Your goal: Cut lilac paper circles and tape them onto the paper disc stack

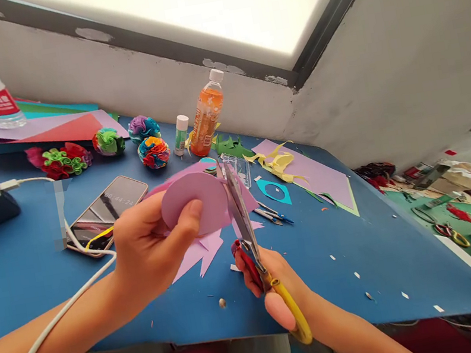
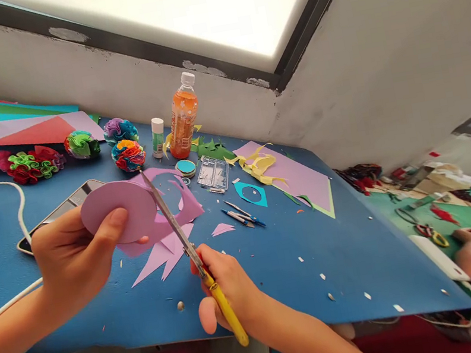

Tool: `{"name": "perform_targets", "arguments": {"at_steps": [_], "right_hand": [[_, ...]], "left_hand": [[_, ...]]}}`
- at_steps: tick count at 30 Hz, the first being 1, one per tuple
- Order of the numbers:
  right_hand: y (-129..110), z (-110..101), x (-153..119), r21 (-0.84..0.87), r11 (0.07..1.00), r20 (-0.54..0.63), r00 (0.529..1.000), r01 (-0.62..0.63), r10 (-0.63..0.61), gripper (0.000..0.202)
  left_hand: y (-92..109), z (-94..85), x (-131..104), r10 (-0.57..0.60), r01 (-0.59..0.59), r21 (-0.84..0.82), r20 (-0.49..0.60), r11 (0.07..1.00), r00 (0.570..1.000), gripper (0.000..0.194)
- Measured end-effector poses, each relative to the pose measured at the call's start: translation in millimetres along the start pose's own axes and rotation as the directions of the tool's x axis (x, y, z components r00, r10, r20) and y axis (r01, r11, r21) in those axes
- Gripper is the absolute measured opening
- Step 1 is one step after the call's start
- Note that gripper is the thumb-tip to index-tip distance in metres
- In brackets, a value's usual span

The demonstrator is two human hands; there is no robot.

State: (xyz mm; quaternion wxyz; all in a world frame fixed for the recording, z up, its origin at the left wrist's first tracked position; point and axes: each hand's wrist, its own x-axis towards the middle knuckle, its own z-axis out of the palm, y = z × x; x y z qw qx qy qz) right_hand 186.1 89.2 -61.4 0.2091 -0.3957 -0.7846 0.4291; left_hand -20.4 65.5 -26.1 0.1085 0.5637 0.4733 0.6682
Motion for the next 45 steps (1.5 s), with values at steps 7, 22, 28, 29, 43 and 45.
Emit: {"name": "perform_targets", "arguments": {"at_steps": [7,22,28,29,43,45], "right_hand": [[-2.7,-2.2,2.8,-0.005,0.997,-0.026,0.996,0.082,-0.082,0.090],[-12.0,-30.4,18.8,0.508,0.768,0.303,0.916,-0.390,0.265,0.095],[-15.7,-38.9,29.8,0.539,0.757,0.186,0.928,-0.370,0.322,0.092],[-14.6,-38.8,31.1,0.548,0.752,0.166,0.929,-0.366,0.331,0.093],[-7.5,-38.6,33.3,0.553,0.731,0.186,0.914,-0.400,0.360,0.094],[-8.7,-38.6,33.9,0.554,0.737,0.191,0.920,-0.388,0.342,0.093]], "left_hand": [[-4.4,2.3,-3.2,0.021,-0.021,0.001,0.047,1.000,0.999,0.029],[-42.1,20.6,9.9,-0.377,0.322,0.197,0.456,0.926,0.806,0.038],[-61.0,17.1,26.9,-0.434,0.234,0.445,0.426,0.865,0.794,0.041],[-64.5,15.7,30.5,-0.443,0.211,0.493,0.420,0.844,0.792,0.039],[-78.5,20.3,54.1,-0.589,0.016,0.791,0.443,0.612,0.676,0.031],[-79.2,27.4,66.4,-0.601,0.008,0.804,0.438,0.594,0.668,0.032]]}}
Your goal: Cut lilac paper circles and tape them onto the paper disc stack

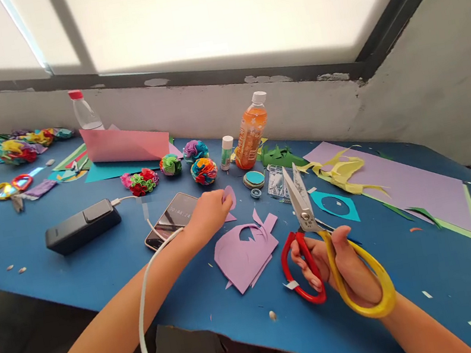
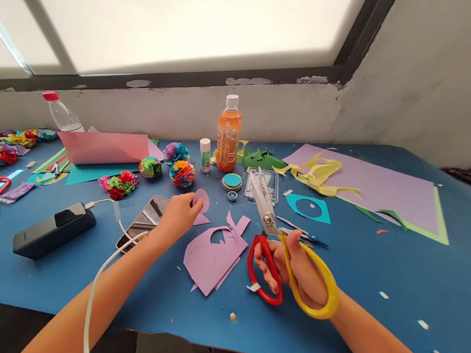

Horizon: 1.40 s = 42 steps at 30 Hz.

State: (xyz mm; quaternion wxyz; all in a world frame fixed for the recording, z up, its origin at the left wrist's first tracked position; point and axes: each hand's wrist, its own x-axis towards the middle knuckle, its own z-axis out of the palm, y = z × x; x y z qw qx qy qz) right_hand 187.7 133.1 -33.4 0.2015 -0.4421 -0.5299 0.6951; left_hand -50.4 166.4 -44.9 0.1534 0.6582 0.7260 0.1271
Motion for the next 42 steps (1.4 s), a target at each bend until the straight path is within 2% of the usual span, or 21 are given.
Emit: {"name": "perform_targets", "arguments": {"at_steps": [6,10,13,15,17,20,22,24,26,29,32,35,37,40,42], "right_hand": [[-0.4,0.7,-0.9,0.004,0.999,0.052,0.997,0.049,-0.049,0.092],[4.5,0.0,-3.6,0.017,0.995,0.085,0.991,0.100,-0.101,0.091],[8.2,-0.3,-5.2,-0.013,0.995,0.105,0.990,0.098,-0.096,0.091],[9.2,0.8,-6.0,-0.023,0.994,0.111,0.989,0.103,-0.100,0.092],[8.6,3.1,-7.2,-0.022,0.993,0.099,0.988,0.117,-0.114,0.092],[5.7,7.0,-10.4,-0.016,0.991,0.052,0.990,0.133,-0.132,0.088],[3.8,8.1,-12.8,-0.010,0.990,0.012,0.990,0.141,-0.141,0.086],[2.6,7.6,-14.6,-0.010,0.988,-0.021,0.988,0.152,-0.152,0.085],[2.3,6.1,-15.6,-0.014,0.986,-0.037,0.986,0.164,-0.164,0.085],[2.8,5.0,-15.8,-0.005,0.984,-0.042,0.983,0.179,-0.179,0.085],[4.1,6.4,-14.8,-0.007,0.985,-0.043,0.984,0.171,-0.171,0.085],[5.4,8.0,-13.6,-0.022,0.988,-0.007,0.989,0.150,-0.151,0.087],[6.1,8.5,-13.4,-0.024,0.990,0.009,0.990,0.141,-0.141,0.087],[7.1,8.4,-13.9,-0.019,0.990,0.004,0.990,0.141,-0.141,0.086],[8.0,8.3,-14.3,-0.014,0.989,0.012,0.989,0.149,-0.149,0.085]], "left_hand": [[7.7,-4.3,40.6,-0.078,0.076,0.075,0.035,0.994,0.996,0.034],[13.1,-7.3,41.3,-0.111,0.114,0.137,-0.030,0.984,0.993,0.035],[20.7,-13.5,27.9,-0.071,0.092,0.182,-0.118,0.979,0.990,0.036],[25.3,-16.5,13.3,-0.002,0.024,0.202,-0.110,0.979,0.994,0.036],[28.7,-16.4,-5.8,0.083,-0.077,0.211,-0.020,0.974,0.996,0.032],[32.6,-10.0,-38.1,0.182,-0.209,0.205,0.146,0.956,0.972,0.024],[35.6,-4.0,-56.0,0.206,-0.247,0.211,0.198,0.946,0.958,0.037],[38.3,0.7,-67.5,0.214,-0.264,0.217,0.228,0.940,0.950,0.061],[39.2,2.5,-72.9,0.218,-0.276,0.215,0.257,0.937,0.941,0.069],[35.2,0.3,-76.7,0.247,-0.311,0.191,0.296,0.931,0.923,0.046],[29.3,-2.9,-82.0,0.293,-0.351,0.152,0.311,0.924,0.904,0.047],[28.6,-4.3,-85.9,0.287,-0.334,0.121,0.297,0.935,0.911,0.053],[30.9,-5.6,-84.7,0.250,-0.284,0.108,0.255,0.953,0.934,0.047],[32.5,-9.7,-77.1,0.196,-0.202,0.076,0.084,0.976,0.977,0.029],[30.2,-12.7,-70.4,0.199,-0.201,-0.029,-0.054,0.979,0.978,0.026]]}}
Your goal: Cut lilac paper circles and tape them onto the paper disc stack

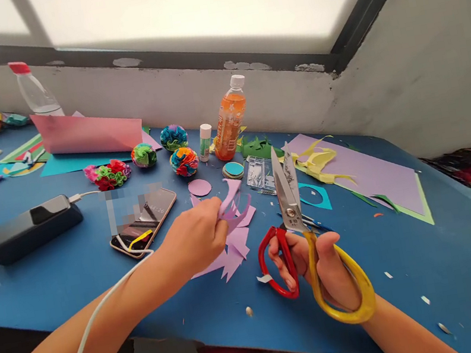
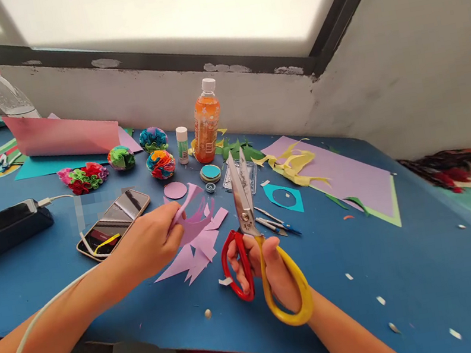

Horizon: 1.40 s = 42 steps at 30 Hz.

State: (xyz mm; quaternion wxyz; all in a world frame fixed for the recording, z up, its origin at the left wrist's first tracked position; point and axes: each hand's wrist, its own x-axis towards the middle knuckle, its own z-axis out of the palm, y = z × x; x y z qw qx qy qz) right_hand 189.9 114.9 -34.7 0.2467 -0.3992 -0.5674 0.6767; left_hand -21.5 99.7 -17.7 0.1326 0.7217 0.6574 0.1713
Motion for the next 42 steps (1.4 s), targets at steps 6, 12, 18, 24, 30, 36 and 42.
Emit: {"name": "perform_targets", "arguments": {"at_steps": [6,12,18,24,30,36,42], "right_hand": [[4.5,-1.2,-1.6,0.057,0.997,0.004,0.999,0.053,-0.053,0.079],[3.2,-1.5,-2.4,0.097,0.994,-0.002,0.999,0.051,-0.051,0.061],[-0.8,2.2,-4.7,0.167,0.986,0.006,1.000,-0.009,0.008,0.062],[-1.6,-2.7,-3.5,0.183,0.982,-0.239,0.971,0.054,-0.009,0.029],[-2.5,-5.8,-7.9,0.009,0.999,-0.145,0.988,0.044,-0.043,0.025],[4.8,-1.3,-8.3,-0.005,0.994,-0.004,0.994,0.108,-0.108,0.040],[2.4,-13.0,-14.4,-0.107,0.929,-0.062,0.930,0.355,-0.362,0.080]], "left_hand": [[-12.5,2.3,9.2,-0.085,-0.049,-0.530,-0.227,0.847,0.970,0.035],[-10.4,12.8,2.5,-0.088,-0.312,-0.664,-0.496,0.679,0.864,0.030],[-8.0,16.5,-6.0,0.568,-0.663,-0.211,-0.372,0.718,0.734,0.028],[0.3,26.9,-10.9,0.452,-0.559,-0.417,-0.332,0.717,0.828,0.045],[4.4,26.0,-1.1,0.049,0.055,-0.883,0.088,0.467,0.995,0.044],[0.5,20.3,2.4,0.111,0.251,-0.831,0.348,0.496,0.931,0.021],[-7.5,9.9,7.7,-0.058,-0.002,-0.909,-0.029,0.416,0.998,0.026]]}}
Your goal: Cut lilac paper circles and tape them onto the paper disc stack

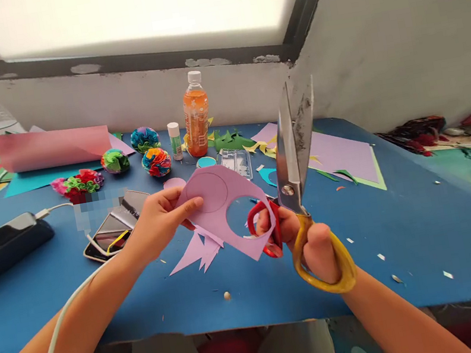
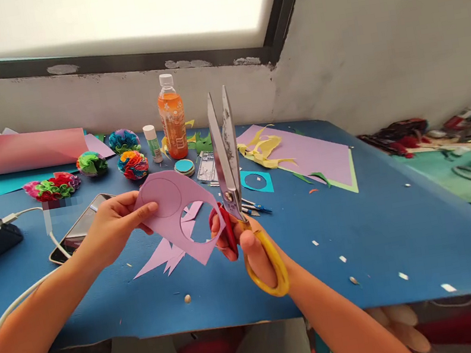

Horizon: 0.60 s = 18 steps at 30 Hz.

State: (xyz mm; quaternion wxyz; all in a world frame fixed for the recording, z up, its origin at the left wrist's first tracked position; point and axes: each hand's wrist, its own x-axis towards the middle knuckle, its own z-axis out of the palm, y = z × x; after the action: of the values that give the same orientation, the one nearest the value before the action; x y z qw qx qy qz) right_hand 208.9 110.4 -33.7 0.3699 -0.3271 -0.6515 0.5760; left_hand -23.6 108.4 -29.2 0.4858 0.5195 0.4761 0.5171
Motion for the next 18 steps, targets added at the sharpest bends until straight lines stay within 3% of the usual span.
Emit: {"name": "perform_targets", "arguments": {"at_steps": [3,6,8,14,18], "right_hand": [[-5.2,-4.3,-2.4,-0.103,0.994,-0.014,1.000,-0.027,0.026,0.090],[-6.1,-4.0,-2.9,-0.135,0.990,-0.103,0.994,-0.037,0.024,0.090],[-5.3,-3.0,-2.4,-0.107,0.993,-0.075,0.996,-0.052,0.044,0.093],[3.9,-3.7,1.3,-0.197,0.941,0.051,0.956,-0.275,0.290,0.090],[8.1,-2.3,3.8,-0.186,0.887,0.005,0.902,-0.423,0.431,0.073]], "left_hand": [[4.7,-3.1,0.9,0.111,-0.118,-0.056,-0.119,0.991,0.987,0.024],[7.5,-5.1,0.8,0.224,-0.244,-0.051,-0.256,0.968,0.940,0.023],[8.1,-6.0,0.8,0.270,-0.300,-0.045,-0.322,0.953,0.907,0.024],[6.7,-7.0,0.2,0.311,-0.357,-0.028,-0.429,0.934,0.848,0.025],[7.6,-7.3,-1.5,0.335,-0.392,-0.009,-0.501,0.920,0.798,0.024]]}}
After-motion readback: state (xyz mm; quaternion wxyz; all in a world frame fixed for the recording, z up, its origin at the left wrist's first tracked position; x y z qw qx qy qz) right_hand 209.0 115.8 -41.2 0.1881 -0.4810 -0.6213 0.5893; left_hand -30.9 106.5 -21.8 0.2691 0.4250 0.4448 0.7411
